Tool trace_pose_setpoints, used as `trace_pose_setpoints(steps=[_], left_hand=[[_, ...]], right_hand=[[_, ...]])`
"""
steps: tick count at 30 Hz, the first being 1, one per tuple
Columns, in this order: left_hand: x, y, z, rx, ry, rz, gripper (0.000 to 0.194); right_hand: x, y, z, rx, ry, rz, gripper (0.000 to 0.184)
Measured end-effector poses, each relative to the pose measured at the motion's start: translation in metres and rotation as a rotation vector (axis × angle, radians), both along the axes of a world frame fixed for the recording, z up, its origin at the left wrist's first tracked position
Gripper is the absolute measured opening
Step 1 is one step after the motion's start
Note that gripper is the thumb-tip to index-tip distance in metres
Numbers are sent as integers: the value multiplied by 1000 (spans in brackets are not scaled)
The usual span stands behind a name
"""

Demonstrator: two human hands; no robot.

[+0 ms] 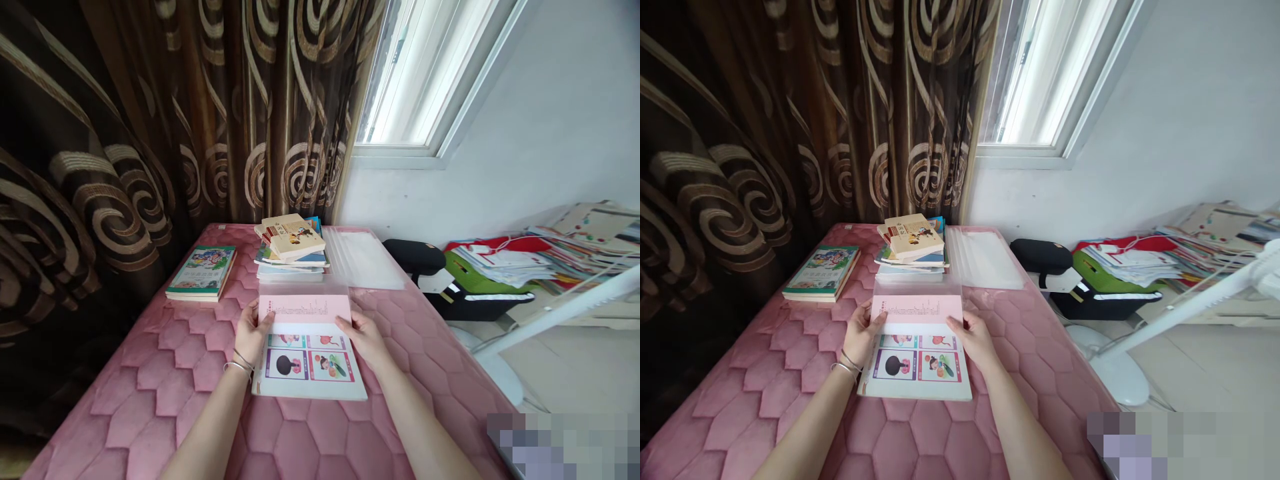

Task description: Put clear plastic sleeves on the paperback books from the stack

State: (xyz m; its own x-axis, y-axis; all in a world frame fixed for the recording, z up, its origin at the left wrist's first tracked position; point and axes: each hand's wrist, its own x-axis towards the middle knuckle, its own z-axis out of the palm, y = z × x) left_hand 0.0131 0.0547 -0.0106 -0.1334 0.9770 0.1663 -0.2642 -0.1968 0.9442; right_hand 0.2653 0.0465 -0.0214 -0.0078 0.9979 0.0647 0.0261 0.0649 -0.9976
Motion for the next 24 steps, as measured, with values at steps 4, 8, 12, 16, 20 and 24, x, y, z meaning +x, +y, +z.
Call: trace_pose_setpoints(steps=[4,8,12,16,20,24], left_hand=[[1,0,1,9,-1,-9,51],[1,1,2,1,8,-3,50],[1,2,1,-2,28,9,48],[1,0,2,12,51,17,45],[0,-3,4,38,91,0,45],[-1,-3,2,51,102,-1,47]], right_hand=[[-3,-2,5,-9,25,-13,35],[-6,-5,10,-23,69,-28,35],[-7,-5,11,-16,51,-49,35],[-7,-3,8,1,6,-75,37],[-9,-3,8,-16,-8,-115,37],[-10,-4,11,-22,31,-108,36]])
